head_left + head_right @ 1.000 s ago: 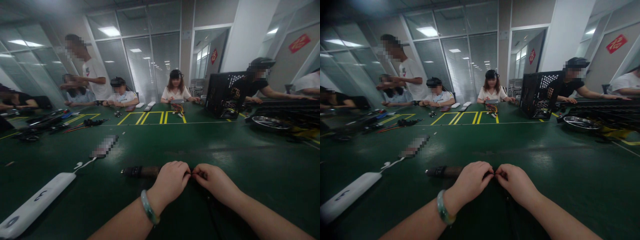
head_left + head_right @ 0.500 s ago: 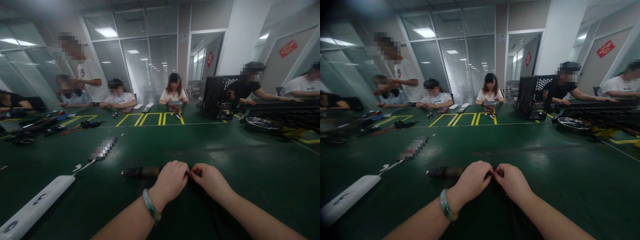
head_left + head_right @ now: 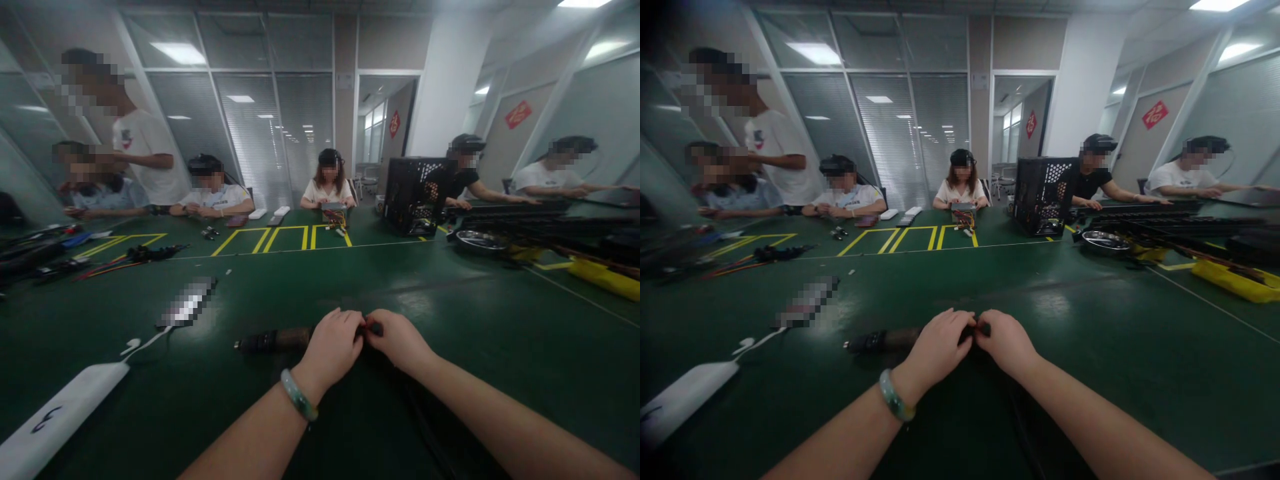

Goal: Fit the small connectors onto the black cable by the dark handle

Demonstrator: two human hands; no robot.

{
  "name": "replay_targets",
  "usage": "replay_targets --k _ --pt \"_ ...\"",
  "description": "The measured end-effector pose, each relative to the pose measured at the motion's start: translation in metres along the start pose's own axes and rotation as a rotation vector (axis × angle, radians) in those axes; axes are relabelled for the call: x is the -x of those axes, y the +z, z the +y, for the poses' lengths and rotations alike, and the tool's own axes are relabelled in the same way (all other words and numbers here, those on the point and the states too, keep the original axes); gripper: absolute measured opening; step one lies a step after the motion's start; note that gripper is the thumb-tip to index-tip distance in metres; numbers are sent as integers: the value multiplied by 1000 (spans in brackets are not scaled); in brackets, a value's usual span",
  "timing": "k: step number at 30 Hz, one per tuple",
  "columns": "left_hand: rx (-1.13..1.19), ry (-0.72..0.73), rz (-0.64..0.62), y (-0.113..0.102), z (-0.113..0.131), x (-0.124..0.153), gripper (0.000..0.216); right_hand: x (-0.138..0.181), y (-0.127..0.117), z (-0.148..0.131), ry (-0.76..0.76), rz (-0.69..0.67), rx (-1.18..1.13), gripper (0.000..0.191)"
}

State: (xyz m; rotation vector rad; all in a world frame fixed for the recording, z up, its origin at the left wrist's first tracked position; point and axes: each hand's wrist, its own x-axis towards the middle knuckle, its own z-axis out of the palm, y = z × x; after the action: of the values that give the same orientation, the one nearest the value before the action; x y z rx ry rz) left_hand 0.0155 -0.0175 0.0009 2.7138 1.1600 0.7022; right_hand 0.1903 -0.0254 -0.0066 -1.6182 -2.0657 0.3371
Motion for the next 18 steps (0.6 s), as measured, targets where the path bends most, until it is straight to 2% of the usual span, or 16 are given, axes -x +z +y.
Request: replay_targets --k 3,6,9,12,15,18 --pt "14 58 55 -1 0 0 44 -3 0 1 25 -56 26 8" --pt "27 99 55 -3 -1 0 56 -5 1 -2 43 -54 17 10" --pt "39 143 46 -7 -1 1 57 -7 2 -3 71 -47 15 9" --pt "58 172 60 -13 0 2 51 -4 -6 9 127 -19 26 4" --pt "74 171 61 -18 1 3 47 6 -34 40 242 18 44 9" --pt "89 166 -13 -16 -2 3 47 28 -82 89 417 53 75 15"
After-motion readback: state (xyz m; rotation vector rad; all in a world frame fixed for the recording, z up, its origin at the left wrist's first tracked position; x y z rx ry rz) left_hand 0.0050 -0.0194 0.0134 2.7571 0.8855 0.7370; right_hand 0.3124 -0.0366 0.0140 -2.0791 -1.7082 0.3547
